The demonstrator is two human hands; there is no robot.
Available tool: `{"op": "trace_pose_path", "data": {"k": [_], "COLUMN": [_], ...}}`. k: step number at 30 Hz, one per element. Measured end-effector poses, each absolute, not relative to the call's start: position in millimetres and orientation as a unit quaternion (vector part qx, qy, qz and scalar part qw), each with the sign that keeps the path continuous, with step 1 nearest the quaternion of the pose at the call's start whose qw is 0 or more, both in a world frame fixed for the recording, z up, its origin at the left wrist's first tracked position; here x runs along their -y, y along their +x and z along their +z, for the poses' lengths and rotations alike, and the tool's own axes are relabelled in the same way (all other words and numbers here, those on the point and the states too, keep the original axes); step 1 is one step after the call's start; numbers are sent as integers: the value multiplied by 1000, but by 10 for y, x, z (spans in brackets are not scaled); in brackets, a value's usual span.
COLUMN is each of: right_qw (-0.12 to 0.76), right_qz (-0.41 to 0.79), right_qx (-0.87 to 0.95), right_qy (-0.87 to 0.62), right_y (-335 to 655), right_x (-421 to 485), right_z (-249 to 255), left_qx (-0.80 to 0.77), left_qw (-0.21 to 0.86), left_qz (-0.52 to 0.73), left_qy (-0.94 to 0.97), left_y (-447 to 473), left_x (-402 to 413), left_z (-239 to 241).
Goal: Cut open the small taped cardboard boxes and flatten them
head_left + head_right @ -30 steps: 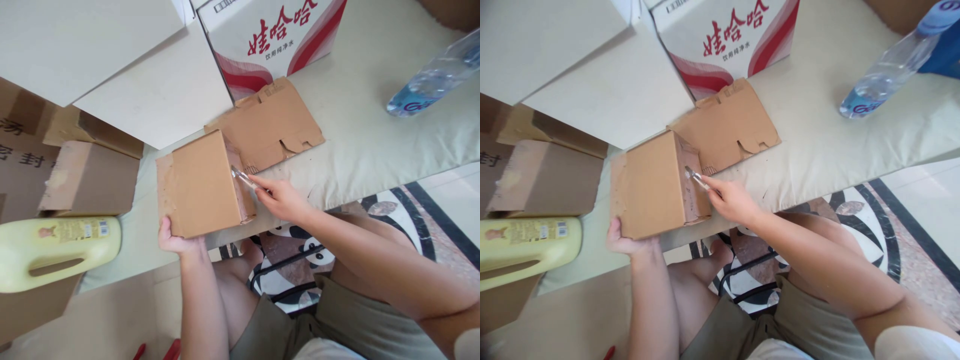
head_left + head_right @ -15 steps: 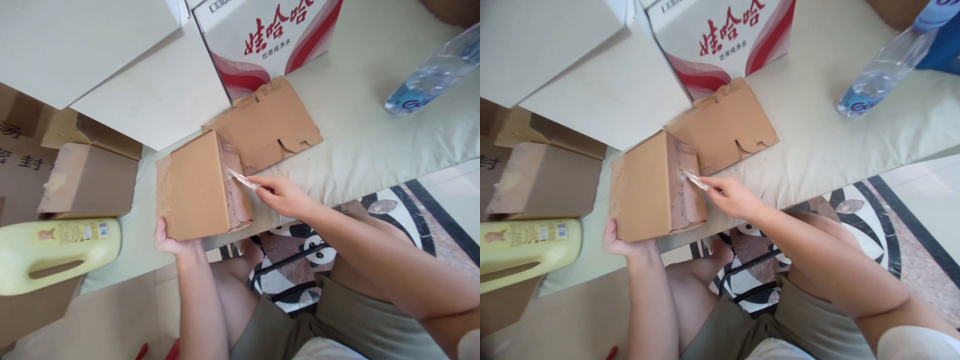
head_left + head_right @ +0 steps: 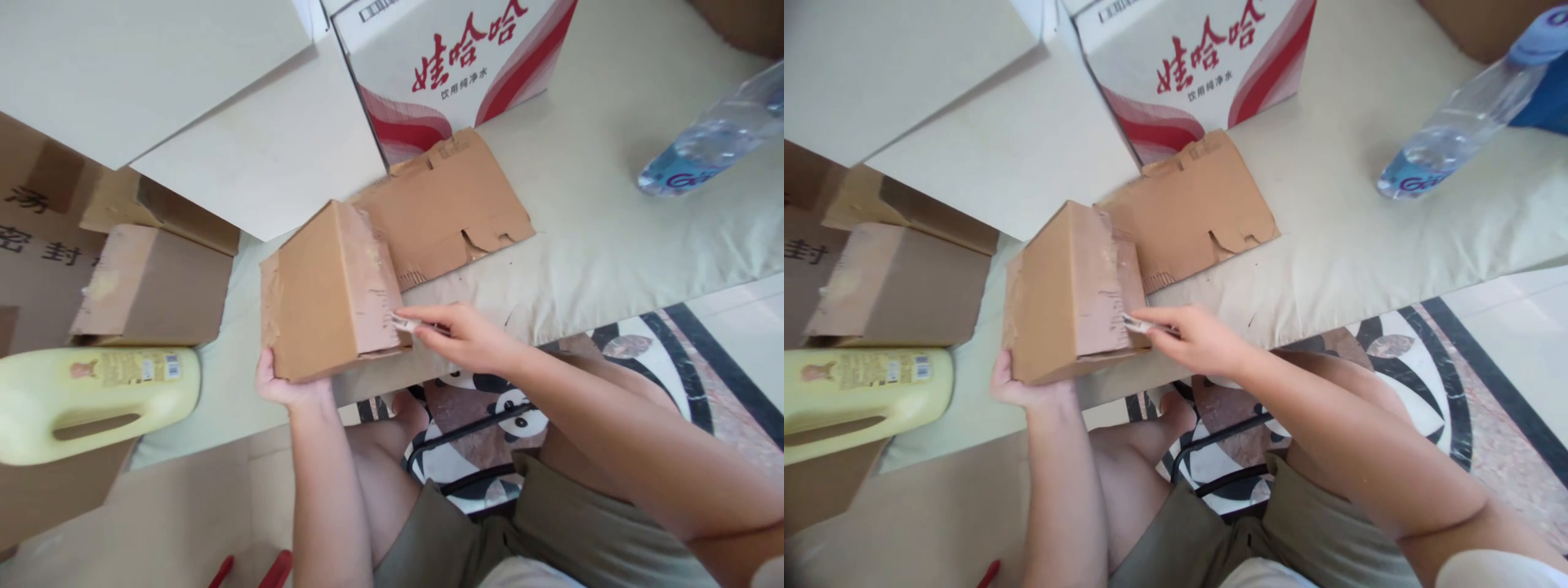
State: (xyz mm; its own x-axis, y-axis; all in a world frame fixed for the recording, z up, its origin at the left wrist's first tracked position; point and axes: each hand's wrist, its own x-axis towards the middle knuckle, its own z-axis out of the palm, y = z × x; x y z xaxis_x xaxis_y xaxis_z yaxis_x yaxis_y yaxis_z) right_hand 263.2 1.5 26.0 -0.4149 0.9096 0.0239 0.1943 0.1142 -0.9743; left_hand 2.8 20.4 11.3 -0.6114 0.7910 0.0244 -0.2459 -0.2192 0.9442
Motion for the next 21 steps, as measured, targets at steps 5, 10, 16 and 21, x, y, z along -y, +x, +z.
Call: {"op": "trace_pose_path", "data": {"k": [5,10,16,21], "right_qw": [402,387,243,316], "right_qz": [534,482,319,240], "right_qx": [578,588,676,758], "right_qy": [-468,-522,-618,-517], "right_y": [2717,2695,2808,2866], "right_x": [-88,-105,-193,-189], "right_z": [219,204,87,44], "left_qx": [-523,-515,-485,-484], "left_qw": [327,336,340,341], "left_qz": [759,770,787,791], "left_qy": [207,172,173,155], "left_y": [-221,-323,-301,-294], "left_x": [-220,-242,-221,-192], "left_z": [32,-49,6,99]}}
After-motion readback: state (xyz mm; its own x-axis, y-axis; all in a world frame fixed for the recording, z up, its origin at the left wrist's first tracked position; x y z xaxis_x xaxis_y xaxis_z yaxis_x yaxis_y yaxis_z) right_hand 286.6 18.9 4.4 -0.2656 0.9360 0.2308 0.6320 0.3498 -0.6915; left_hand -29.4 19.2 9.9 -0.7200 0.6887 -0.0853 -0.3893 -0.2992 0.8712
